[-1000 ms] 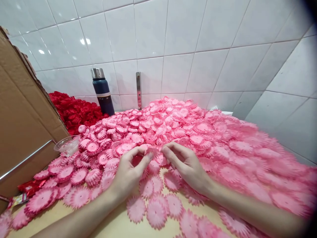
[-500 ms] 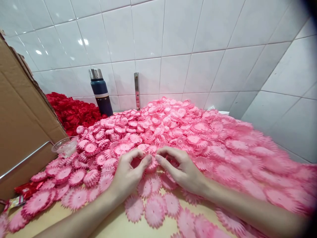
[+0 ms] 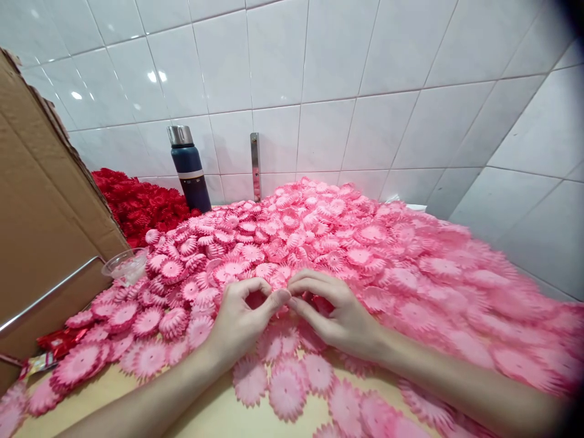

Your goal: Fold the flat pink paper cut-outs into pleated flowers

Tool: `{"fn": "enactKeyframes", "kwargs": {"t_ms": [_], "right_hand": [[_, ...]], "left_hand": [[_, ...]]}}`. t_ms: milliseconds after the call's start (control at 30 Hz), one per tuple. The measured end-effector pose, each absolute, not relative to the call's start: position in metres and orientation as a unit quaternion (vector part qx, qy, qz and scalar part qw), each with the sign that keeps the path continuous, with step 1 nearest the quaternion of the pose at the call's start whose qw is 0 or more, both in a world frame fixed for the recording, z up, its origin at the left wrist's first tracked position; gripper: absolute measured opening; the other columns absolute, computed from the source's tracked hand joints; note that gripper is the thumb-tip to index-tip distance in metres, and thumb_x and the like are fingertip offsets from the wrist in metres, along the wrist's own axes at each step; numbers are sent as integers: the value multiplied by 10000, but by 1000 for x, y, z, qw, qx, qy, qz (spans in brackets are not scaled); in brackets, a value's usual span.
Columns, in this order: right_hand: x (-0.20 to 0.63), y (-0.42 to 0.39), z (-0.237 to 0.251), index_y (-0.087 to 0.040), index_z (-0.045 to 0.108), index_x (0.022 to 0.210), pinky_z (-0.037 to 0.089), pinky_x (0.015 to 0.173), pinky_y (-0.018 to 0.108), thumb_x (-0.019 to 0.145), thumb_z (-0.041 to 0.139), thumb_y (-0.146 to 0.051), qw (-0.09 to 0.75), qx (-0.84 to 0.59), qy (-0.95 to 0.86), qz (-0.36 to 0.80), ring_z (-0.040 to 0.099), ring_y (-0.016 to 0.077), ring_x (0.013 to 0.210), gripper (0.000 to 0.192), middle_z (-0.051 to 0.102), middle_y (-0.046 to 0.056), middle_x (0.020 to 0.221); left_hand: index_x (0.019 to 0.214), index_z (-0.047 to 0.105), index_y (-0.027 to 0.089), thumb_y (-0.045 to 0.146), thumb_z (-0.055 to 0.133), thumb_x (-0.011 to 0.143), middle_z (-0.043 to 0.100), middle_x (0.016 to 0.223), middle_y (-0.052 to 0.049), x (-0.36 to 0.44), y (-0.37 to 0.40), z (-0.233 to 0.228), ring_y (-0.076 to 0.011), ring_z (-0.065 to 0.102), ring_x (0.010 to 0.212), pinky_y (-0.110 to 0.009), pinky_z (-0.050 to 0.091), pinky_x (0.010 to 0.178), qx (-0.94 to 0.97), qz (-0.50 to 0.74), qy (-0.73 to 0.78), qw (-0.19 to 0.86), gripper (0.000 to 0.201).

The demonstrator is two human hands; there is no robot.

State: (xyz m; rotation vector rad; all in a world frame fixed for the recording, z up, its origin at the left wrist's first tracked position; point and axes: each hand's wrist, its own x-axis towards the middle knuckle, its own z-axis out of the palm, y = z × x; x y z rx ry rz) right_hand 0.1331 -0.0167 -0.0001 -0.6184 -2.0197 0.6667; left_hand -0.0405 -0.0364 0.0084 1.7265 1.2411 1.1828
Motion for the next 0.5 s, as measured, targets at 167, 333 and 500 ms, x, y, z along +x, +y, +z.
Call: {"fn": "enactKeyframes", "kwargs": {"t_ms": [167, 333, 500], "right_hand": [[133, -17, 0, -185, 566, 802, 440, 598, 294, 894, 493, -159, 434, -318, -796, 276, 535, 144, 648, 120, 582, 21, 739], [132, -16, -1, -179, 523, 790, 423, 580, 276, 889, 471, -178, 453, -384, -753, 282, 523, 145, 649, 112, 555, 19, 738], [129, -19, 0, -180, 518, 796, 420, 592, 261, 887, 468, -186, 464, -424, -720, 295, 521, 140, 662, 104, 551, 9, 744]], "left_hand": [[597, 595, 135, 304, 734, 724, 589, 585, -2, -38, -37, 11, -117, 504, 565, -218, 393, 545, 651, 445, 482, 381, 253], [575, 555, 137, 343, 708, 747, 558, 564, 3, -35, -38, 14, -112, 484, 550, -220, 380, 532, 646, 441, 495, 379, 309], [570, 518, 146, 355, 657, 793, 501, 552, 23, -34, -38, 15, -101, 438, 540, -221, 352, 526, 649, 446, 503, 355, 336]]}}
